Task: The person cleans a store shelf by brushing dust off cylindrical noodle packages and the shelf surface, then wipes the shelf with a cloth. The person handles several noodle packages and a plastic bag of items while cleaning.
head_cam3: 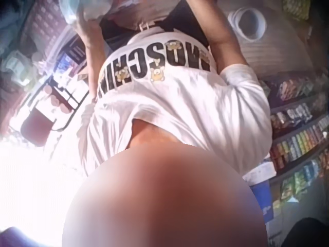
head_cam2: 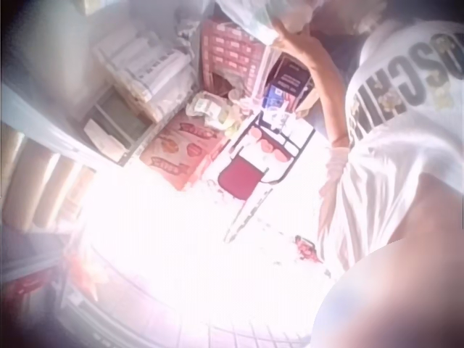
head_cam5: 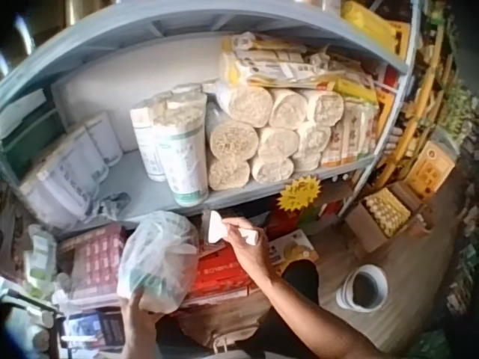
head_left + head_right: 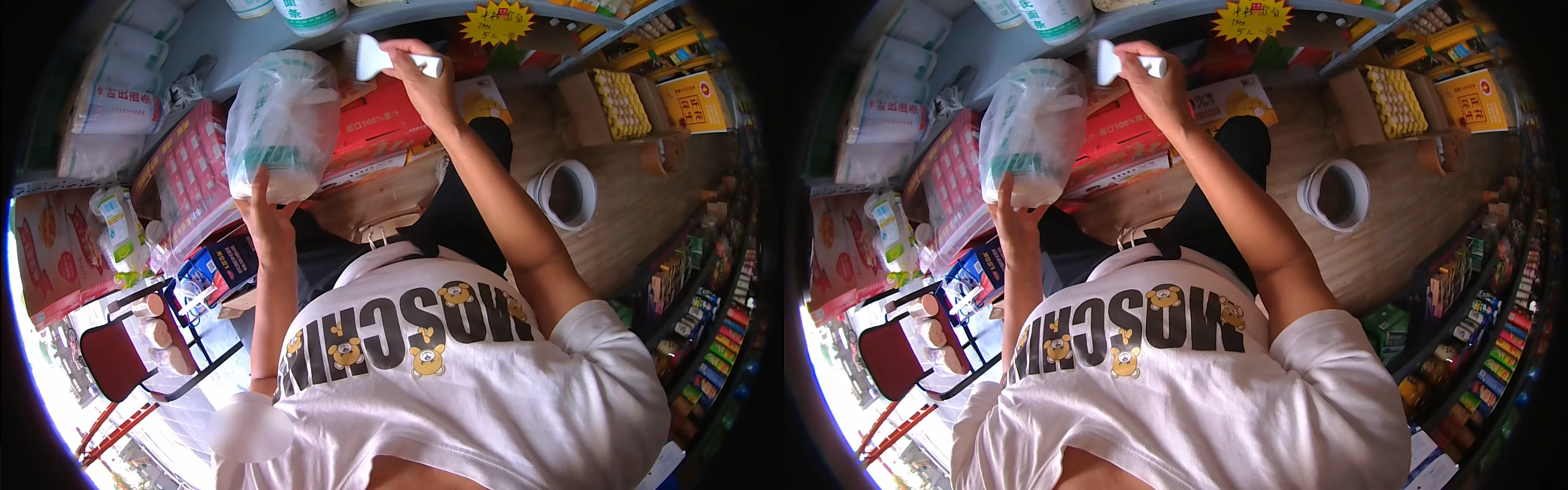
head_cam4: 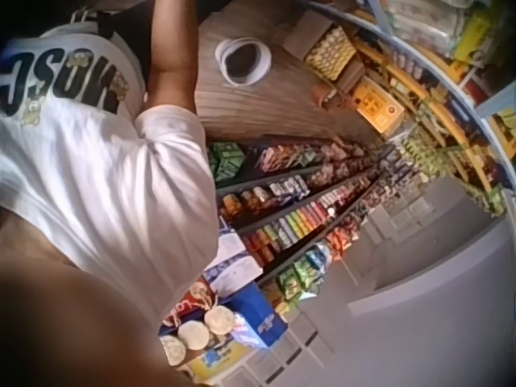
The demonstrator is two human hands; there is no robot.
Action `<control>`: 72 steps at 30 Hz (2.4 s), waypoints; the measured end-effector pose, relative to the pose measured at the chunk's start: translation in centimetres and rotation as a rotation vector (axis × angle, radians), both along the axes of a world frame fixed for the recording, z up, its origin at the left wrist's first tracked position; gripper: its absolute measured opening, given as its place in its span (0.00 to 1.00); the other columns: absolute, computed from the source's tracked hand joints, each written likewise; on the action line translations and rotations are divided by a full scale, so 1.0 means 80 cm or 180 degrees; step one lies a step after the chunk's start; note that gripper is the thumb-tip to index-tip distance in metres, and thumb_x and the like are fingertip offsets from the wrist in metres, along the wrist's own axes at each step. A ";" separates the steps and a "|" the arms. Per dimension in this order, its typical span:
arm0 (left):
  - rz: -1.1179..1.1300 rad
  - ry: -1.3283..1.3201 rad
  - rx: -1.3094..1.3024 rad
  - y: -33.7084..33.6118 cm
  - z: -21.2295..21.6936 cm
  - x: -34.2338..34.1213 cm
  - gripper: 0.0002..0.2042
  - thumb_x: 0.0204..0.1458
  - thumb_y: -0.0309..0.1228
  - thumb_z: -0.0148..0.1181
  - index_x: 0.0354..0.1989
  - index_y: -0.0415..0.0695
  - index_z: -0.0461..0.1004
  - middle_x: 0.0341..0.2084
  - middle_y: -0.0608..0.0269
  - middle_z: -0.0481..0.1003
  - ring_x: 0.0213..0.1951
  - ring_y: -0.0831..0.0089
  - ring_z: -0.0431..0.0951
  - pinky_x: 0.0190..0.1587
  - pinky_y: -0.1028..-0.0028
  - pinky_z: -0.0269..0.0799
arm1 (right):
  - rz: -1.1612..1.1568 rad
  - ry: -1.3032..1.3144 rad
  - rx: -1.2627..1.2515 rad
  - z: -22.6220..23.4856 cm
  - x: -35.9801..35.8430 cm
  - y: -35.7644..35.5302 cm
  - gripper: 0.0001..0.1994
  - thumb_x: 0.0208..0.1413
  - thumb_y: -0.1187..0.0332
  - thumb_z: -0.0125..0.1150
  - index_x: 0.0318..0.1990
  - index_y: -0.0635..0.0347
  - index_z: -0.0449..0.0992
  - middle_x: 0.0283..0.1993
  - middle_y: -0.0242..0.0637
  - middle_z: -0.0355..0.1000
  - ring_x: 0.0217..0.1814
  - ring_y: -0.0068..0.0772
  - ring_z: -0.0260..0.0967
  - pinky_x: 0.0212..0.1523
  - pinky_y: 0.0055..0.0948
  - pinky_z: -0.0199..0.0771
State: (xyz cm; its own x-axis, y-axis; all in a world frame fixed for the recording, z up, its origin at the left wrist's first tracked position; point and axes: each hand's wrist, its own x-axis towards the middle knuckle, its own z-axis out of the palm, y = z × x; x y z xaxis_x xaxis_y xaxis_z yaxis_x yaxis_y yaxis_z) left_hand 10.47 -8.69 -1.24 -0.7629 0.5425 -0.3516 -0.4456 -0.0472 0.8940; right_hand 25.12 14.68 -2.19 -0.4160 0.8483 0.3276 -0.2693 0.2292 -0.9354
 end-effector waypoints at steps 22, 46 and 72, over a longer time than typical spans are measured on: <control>0.0026 -0.0021 -0.0002 0.004 0.006 0.006 0.37 0.47 0.40 0.65 0.64 0.52 0.49 0.60 0.54 0.57 0.62 0.52 0.60 0.52 0.43 0.66 | 0.0903 -0.1965 0.1344 0.005 0.003 -0.032 0.06 0.52 0.78 0.59 0.38 0.61 0.77 0.40 0.41 0.77 0.39 0.39 0.76 0.39 0.30 0.75; 0.0003 -0.0059 0.0065 0.002 0.003 0.003 0.35 0.47 0.39 0.65 0.62 0.52 0.52 0.60 0.54 0.57 0.61 0.52 0.61 0.51 0.42 0.66 | 0.0649 -0.2617 0.1839 0.018 0.021 -0.052 0.09 0.49 0.79 0.61 0.39 0.61 0.75 0.39 0.42 0.76 0.39 0.43 0.76 0.41 0.33 0.77; 0.0003 -0.0091 0.0021 0.002 0.000 -0.001 0.34 0.48 0.38 0.65 0.62 0.52 0.53 0.59 0.55 0.58 0.60 0.52 0.62 0.50 0.42 0.67 | -0.0130 -0.0399 0.2083 0.061 -0.016 -0.072 0.10 0.51 0.78 0.60 0.41 0.61 0.75 0.44 0.43 0.76 0.43 0.41 0.77 0.41 0.31 0.77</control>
